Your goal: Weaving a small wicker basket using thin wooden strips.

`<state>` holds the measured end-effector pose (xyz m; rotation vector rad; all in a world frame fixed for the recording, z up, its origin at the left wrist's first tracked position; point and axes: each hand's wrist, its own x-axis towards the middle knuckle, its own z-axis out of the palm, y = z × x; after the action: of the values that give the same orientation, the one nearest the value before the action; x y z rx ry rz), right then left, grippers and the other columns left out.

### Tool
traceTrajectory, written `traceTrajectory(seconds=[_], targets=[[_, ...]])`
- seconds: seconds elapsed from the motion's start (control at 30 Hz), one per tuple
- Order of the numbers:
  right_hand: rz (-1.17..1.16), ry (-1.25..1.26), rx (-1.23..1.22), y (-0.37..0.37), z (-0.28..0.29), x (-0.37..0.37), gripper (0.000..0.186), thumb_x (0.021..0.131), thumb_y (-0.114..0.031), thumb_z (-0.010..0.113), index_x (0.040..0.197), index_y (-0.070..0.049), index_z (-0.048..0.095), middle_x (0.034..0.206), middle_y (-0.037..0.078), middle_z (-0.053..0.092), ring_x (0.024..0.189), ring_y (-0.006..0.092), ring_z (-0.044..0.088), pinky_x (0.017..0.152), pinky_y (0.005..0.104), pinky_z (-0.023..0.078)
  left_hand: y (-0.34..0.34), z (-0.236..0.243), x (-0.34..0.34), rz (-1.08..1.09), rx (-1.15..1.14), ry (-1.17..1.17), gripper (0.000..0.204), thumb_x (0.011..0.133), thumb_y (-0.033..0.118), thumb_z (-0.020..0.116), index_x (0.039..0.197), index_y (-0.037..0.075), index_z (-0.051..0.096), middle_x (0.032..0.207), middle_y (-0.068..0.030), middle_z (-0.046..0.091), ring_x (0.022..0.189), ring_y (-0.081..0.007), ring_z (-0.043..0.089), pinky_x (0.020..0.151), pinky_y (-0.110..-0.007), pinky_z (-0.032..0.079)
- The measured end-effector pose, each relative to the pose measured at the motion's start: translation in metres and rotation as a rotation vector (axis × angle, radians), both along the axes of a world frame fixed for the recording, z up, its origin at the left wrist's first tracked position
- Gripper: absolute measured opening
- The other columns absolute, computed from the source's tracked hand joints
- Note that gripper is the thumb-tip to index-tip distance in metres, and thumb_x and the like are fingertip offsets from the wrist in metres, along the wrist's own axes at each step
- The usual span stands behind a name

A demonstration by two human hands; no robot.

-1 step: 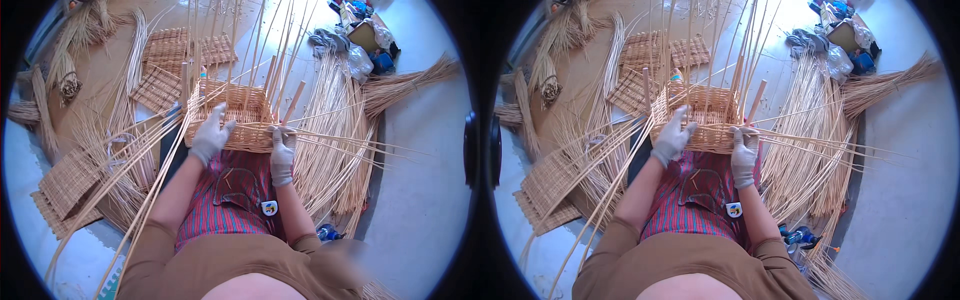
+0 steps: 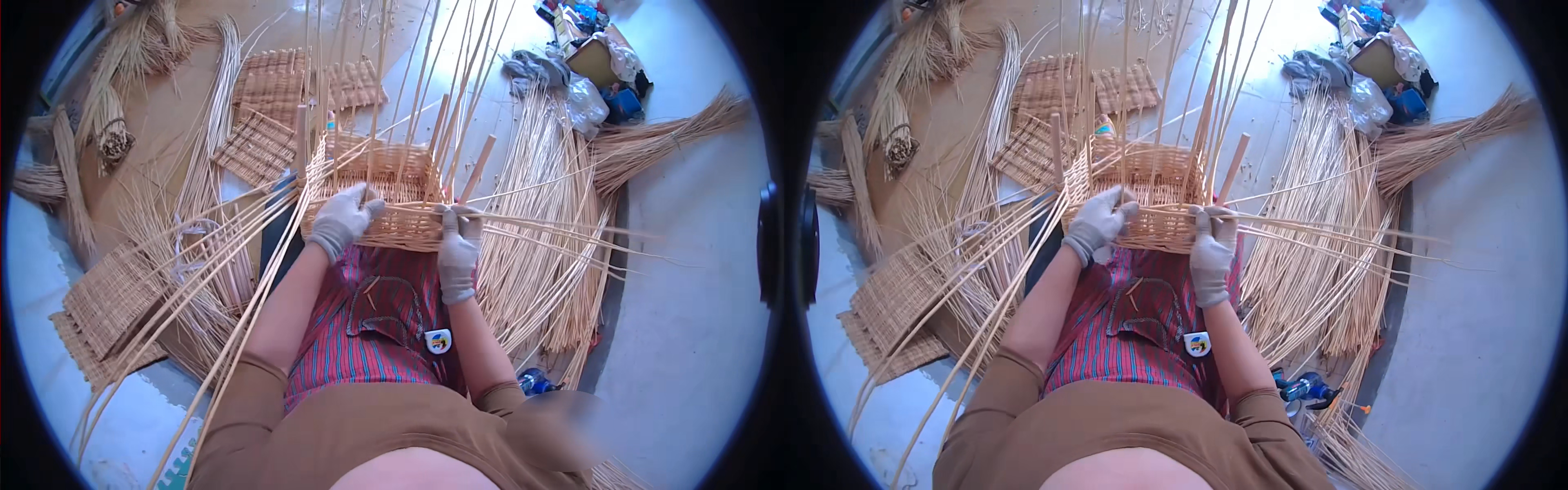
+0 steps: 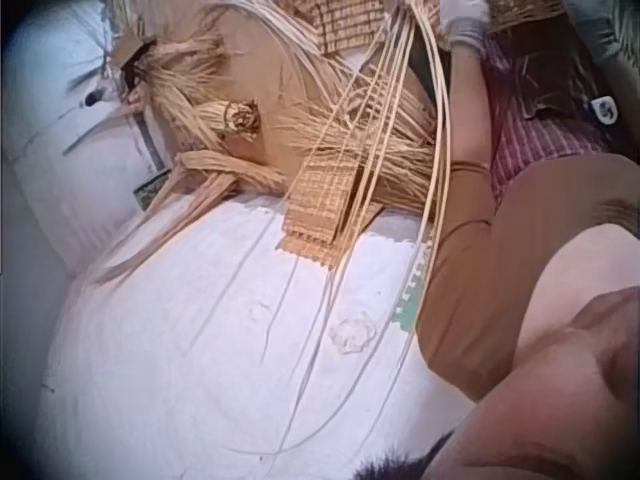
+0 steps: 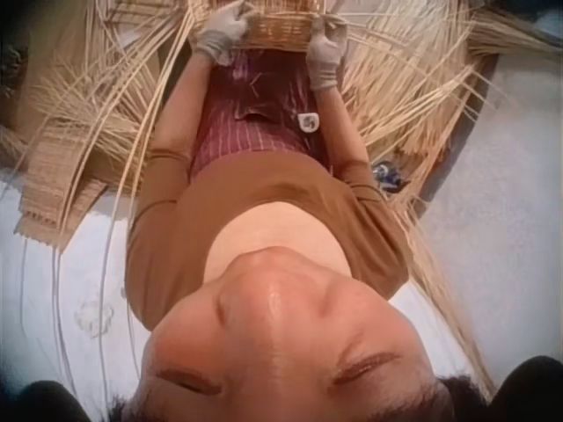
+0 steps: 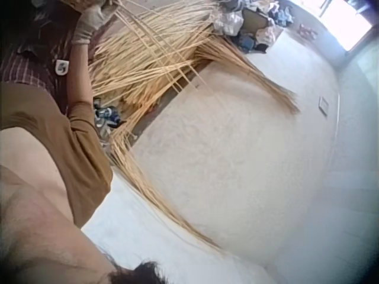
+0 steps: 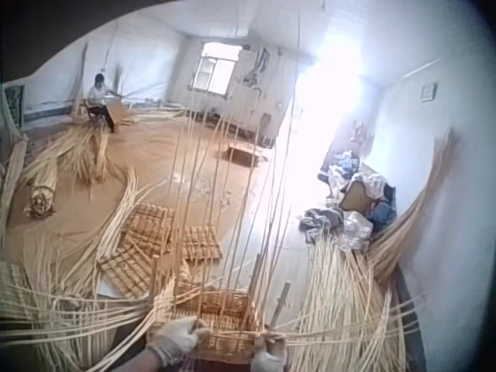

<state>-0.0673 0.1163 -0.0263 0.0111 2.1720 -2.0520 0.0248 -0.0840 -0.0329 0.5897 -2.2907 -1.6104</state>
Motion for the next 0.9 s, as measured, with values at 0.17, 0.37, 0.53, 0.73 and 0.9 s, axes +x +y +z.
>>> traceTrajectory(seconds=[0.17, 0.37, 0.53, 0.73, 0.9], targets=[[0.272, 0.903, 0.267, -0.106, 0.096, -0.041, 0.036, 0.103, -0.004, 0.063, 0.139, -0.004, 0.062, 0.146, 0.020, 0.060, 0.122, 0.0256, 0.068, 0.100, 0.0374, 0.055, -0.015, -0.038, -0.023, -0.022, 0.042, -0.194, 0.038, 0.106, 0.041, 0.064, 0.101, 0.003, 0.071, 0.080, -0.0171, 0.070, 0.074, -0.0299, 0.071, 0.074, -0.045, 0.053], [0.130, 0.402, -0.268, -0.014, 0.030, -0.034, 0.026, 0.110, -0.013, 0.057, 0.135, -0.011, 0.061, 0.124, 0.013, 0.072, 0.109, 0.0235, 0.074, 0.084, 0.0364, 0.058, -0.009, -0.030, -0.019, 0.037, 0.084, -0.138, 0.032, 0.100, 0.036, 0.076, 0.096, 0.004, 0.073, 0.078, -0.0091, 0.071, 0.069, -0.0176, 0.066, 0.067, -0.036, 0.056], [0.212, 0.174, -0.384, 0.081, -0.023, -0.018, 0.016, 0.112, -0.014, 0.058, 0.125, -0.009, 0.064, 0.107, 0.005, 0.077, 0.105, 0.0178, 0.073, 0.070, 0.0229, 0.051, 0.019, -0.007, -0.013, 0.338, -0.136, 0.268, 0.021, 0.098, 0.013, 0.078, 0.114, 0.006, 0.067, 0.099, -0.0041, 0.070, 0.082, -0.0067, 0.063, 0.070, -0.029, 0.059], [-0.002, 0.387, -0.338, 0.069, 0.024, -0.044, 0.036, 0.100, -0.005, 0.069, 0.135, -0.008, 0.063, 0.126, 0.011, 0.072, 0.123, 0.0208, 0.067, 0.094, 0.0328, 0.055, 0.062, -0.016, -0.077, -0.169, -0.045, 0.029, 0.018, 0.105, 0.021, 0.069, 0.109, 0.004, 0.063, 0.088, -0.0082, 0.068, 0.077, -0.0166, 0.064, 0.068, -0.038, 0.055], [0.290, 1.054, 0.366, -0.019, 0.098, -0.118, 0.081, 0.091, 0.008, 0.056, 0.166, -0.015, 0.035, 0.122, 0.012, 0.067, 0.124, 0.0249, 0.064, 0.109, 0.0439, 0.054, 0.070, -0.017, -0.086, -0.058, -0.076, -0.138, 0.035, 0.105, 0.041, 0.063, 0.110, 0.007, 0.068, 0.093, -0.0212, 0.074, 0.090, -0.0429, 0.071, 0.080, -0.050, 0.054]])
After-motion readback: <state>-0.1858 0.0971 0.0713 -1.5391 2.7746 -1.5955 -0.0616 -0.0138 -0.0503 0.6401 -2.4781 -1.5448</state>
